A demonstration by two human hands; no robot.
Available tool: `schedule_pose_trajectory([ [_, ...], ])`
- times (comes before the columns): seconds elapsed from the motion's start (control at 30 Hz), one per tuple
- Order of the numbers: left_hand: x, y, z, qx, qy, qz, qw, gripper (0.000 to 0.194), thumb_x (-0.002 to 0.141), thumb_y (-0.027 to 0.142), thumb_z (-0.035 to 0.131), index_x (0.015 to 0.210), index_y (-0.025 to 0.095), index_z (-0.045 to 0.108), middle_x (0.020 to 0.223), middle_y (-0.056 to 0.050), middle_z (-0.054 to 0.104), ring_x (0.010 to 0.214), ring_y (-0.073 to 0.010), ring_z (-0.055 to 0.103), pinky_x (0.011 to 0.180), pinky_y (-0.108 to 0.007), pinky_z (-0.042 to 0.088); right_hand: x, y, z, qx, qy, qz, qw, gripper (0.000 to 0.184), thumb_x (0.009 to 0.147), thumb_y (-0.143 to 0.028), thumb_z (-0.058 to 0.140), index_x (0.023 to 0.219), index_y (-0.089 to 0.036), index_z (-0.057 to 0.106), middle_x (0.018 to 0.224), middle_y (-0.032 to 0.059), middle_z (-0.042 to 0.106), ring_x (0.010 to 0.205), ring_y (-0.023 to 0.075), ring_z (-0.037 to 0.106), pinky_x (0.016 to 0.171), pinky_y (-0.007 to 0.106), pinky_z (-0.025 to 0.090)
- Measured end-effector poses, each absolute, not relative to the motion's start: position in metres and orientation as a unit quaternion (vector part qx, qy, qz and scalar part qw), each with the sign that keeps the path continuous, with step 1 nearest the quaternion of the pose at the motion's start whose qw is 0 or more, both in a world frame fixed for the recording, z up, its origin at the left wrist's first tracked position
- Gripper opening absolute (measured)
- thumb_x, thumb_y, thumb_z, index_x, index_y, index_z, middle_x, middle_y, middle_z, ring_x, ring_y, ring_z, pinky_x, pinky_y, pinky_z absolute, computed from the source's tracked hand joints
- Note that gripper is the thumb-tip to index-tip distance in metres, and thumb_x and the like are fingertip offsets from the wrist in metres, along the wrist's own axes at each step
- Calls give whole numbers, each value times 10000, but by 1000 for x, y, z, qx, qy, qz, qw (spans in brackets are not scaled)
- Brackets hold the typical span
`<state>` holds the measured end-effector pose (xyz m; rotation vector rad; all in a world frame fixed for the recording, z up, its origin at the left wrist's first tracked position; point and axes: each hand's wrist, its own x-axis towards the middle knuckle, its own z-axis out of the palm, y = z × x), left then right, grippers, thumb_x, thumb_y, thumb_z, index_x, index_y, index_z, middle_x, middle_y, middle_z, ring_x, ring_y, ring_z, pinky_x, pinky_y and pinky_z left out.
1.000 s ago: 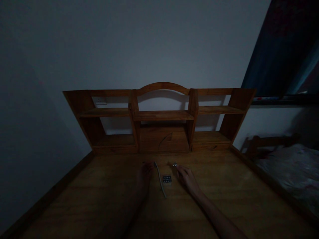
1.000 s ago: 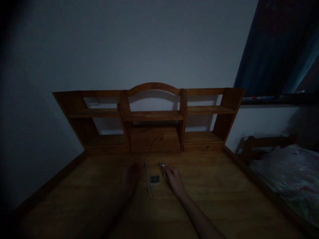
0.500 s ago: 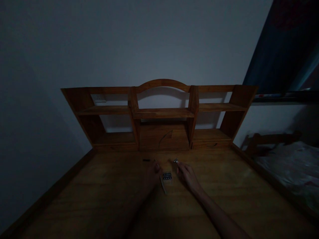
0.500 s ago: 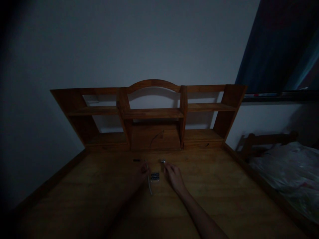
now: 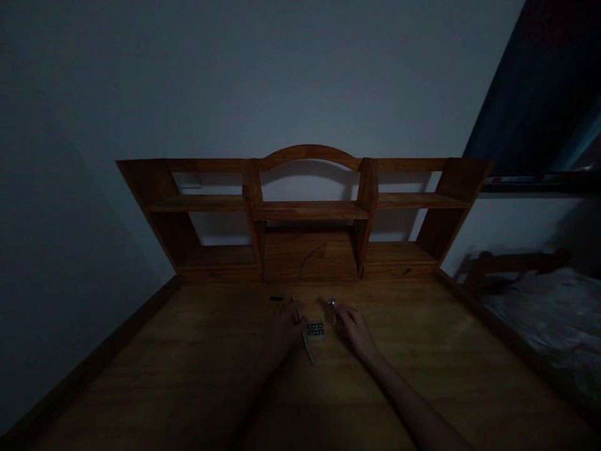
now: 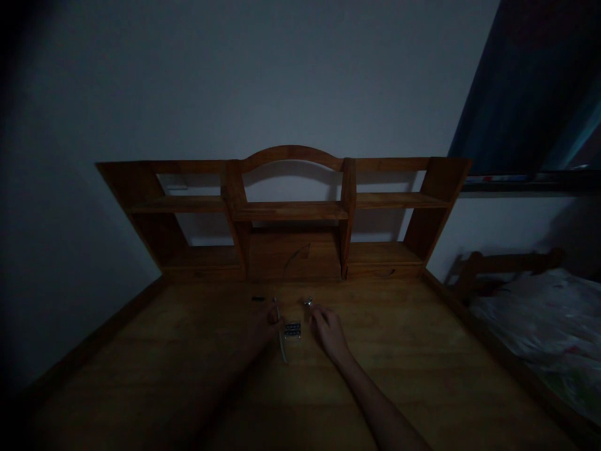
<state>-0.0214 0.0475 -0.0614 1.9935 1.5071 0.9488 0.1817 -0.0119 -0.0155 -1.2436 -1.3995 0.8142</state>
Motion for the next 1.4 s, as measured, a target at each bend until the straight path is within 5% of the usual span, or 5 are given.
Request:
schedule_pose_trajectory([
  [0.43, -17, 40, -50, 739, 484, 399, 245, 439, 767, 223, 551, 1206, 230, 562, 731, 19, 571, 637, -117, 519, 627, -244, 435, 182, -10, -20, -523, -587, 329, 523, 415, 870, -485, 418, 644, -175, 576, 640, 19, 582, 643, 169, 529, 619, 254, 369],
  [0.7, -10, 30, -30, 699, 439, 445, 348, 564, 829, 284, 506, 1379, 257, 379, 807, 8, 612, 712, -123, 585, 696, -260, 492, 180, -11, -17, -513, -587, 335, 529, 414, 883, -467, 412, 632, -168, 552, 621, -1, 547, 631, 160, 506, 621, 252, 352],
  [1.07, -9, 31, -33, 684, 470, 474, 293, 262, 856, 391, 476, 939, 193, 627, 869, -38, 635, 790, -169, 597, 734, -290, 475, 180, -12, -16, -517, -593, 334, 519, 397, 889, -449, 417, 649, -166, 556, 651, 8, 555, 660, 163, 516, 641, 251, 355],
  [1.4, -9, 25, -25, 683, 477, 472, 288, 267, 861, 409, 469, 919, 200, 624, 844, -27, 643, 797, -167, 600, 739, -285, 476, 180, -12, -16, -515, -592, 343, 516, 439, 882, -492, 409, 647, -158, 569, 625, 10, 547, 619, 157, 502, 597, 248, 358],
])
